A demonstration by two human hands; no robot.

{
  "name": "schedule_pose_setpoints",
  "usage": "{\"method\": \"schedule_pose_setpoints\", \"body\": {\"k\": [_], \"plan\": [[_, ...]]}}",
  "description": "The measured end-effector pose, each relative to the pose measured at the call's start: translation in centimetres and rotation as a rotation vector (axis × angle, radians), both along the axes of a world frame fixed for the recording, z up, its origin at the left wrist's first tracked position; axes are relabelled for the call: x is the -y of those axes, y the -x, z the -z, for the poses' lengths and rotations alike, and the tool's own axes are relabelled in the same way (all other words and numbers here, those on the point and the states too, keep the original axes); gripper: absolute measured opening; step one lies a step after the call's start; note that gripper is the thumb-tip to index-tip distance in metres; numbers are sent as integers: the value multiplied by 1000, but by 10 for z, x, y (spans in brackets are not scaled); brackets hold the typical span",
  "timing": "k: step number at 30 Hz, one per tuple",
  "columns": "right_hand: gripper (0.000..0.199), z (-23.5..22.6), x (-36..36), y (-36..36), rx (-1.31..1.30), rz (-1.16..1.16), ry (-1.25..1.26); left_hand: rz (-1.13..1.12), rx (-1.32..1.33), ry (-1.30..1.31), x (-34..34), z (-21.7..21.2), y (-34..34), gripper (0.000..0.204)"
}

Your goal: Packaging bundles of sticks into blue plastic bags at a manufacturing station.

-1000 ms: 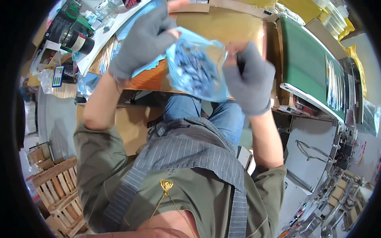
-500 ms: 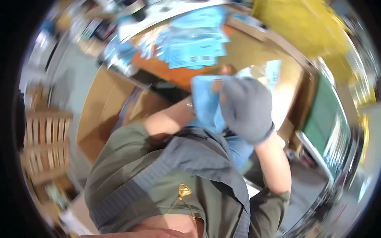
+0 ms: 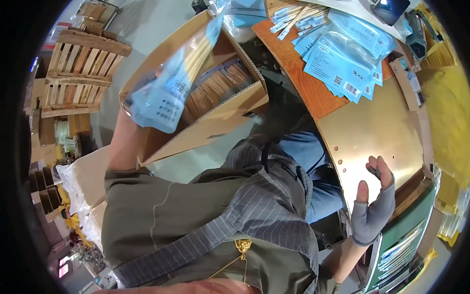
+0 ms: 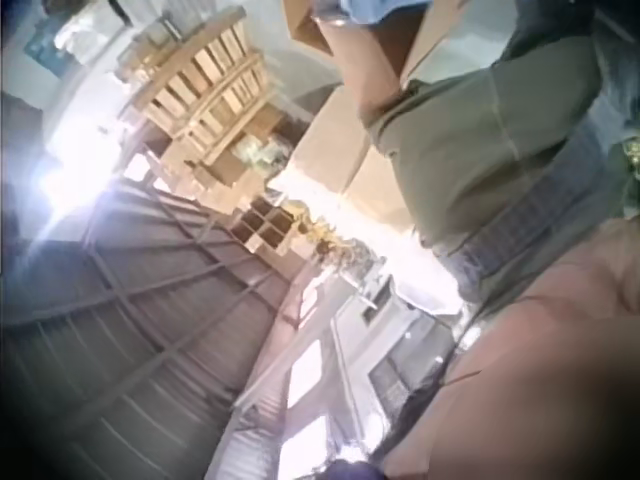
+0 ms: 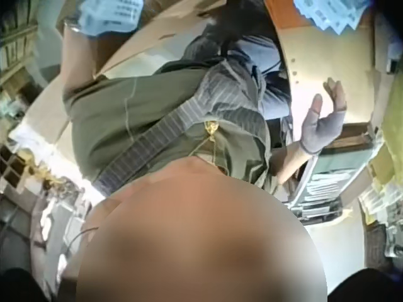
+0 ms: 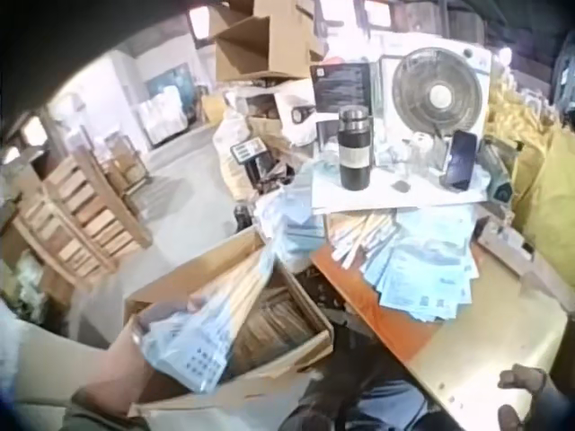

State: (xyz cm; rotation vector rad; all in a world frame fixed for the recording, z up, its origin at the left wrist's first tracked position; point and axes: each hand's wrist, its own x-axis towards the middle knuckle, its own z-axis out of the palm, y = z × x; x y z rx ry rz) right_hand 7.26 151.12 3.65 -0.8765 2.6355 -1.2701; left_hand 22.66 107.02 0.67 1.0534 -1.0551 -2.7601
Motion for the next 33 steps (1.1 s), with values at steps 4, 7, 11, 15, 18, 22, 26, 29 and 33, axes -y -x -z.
{"method": "schedule_pose_setpoints", "body": {"k": [4, 7, 11, 15, 18, 22, 26, 29, 33], "plan": [[45, 26, 1, 2, 107, 80, -36, 153, 248, -34, 47, 109, -11, 45], [45, 28, 22, 7, 65, 71, -45, 227, 250, 189, 100, 260, -6, 47], [40, 35, 16, 6, -33, 77, -68, 432, 688, 1300, 116, 283, 59, 38], [45, 120, -41, -5, 2, 487, -136, -92, -162, 1315, 1, 121, 139, 27], [68, 218, -71, -4, -35, 460, -439, 25, -311, 1098, -89, 28, 166, 19], [78, 245, -58, -22, -305, 579, -521, 886, -1188, -34, -183, -33, 195, 25], [76, 231, -48, -15, -321, 568, -483, 1189, -1475, -853, -271, -128, 190, 22], [78, 237, -47, -18, -278, 612, -484, 1500, -1506, -1376, -327, -172, 194, 18], [79, 238, -50, -20, -266, 633, -449, 1578, -1578, -1075, -332, -182, 196, 31]]}}
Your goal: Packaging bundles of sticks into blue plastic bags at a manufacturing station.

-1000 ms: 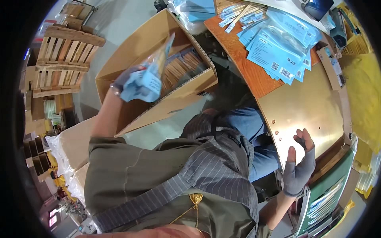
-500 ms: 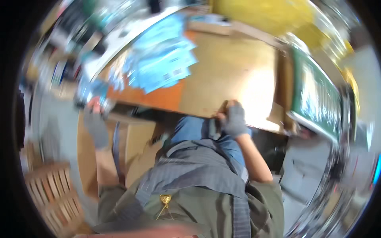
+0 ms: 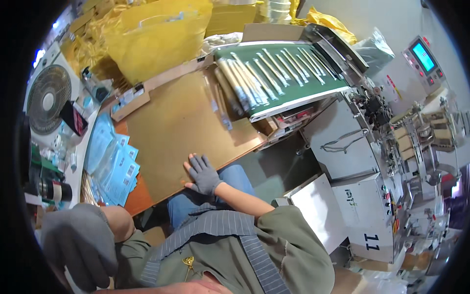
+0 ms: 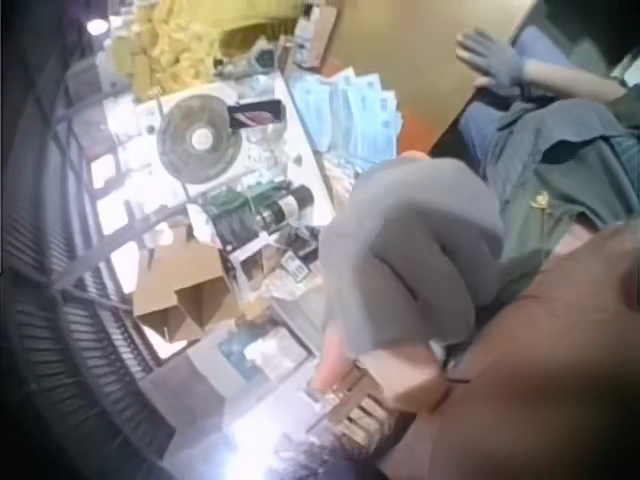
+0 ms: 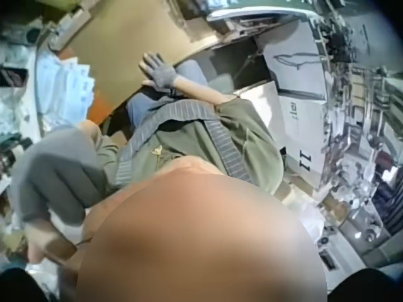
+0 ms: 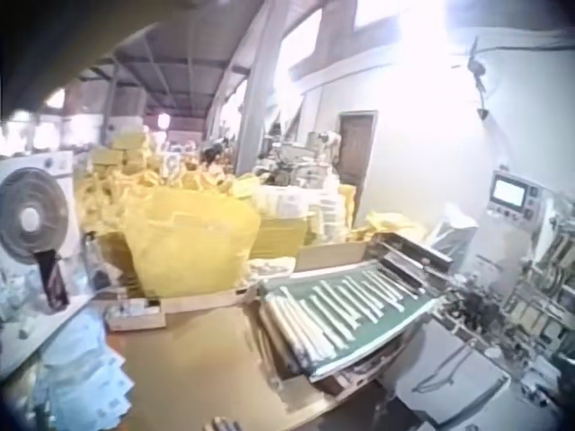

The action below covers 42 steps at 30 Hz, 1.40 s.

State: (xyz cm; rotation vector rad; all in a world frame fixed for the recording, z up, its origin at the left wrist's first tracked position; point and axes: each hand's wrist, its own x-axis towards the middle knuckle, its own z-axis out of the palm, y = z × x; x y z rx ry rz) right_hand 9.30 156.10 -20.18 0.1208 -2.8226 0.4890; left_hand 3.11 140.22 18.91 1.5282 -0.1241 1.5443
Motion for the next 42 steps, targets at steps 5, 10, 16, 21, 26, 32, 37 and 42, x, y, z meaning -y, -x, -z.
{"method": "schedule_pose_setpoints", "body": {"k": [5, 10, 16, 21, 26, 32, 37, 42], "plan": [[78, 3, -3, 1, -19, -46, -21, -54, -128, -29, -13, 9, -7, 41], [80, 17, -5, 2, -94, -85, 36, 321, -299, -74, -27, 41, 3, 25], [83, 25, -2, 5, -155, -93, 42, 91, -736, 251, -43, 37, -10, 36], [99, 21, -12, 2, -44, -141, 57, -1241, -692, 931, -59, 199, 83, 39], [111, 27, -11, 9, -60, -194, 106, -2150, -1302, 1006, -48, 376, 179, 55], [120, 36, -19, 19, 87, -203, 107, -2233, -1756, 1288, -54, 400, 168, 66], [120, 78, -15, 37, -67, -227, -58, -2344, -1718, 1131, -49, 415, 177, 66], [37, 79, -9, 37, -609, -125, -57, -2371, -1709, 1102, -51, 420, 181, 65]]}}
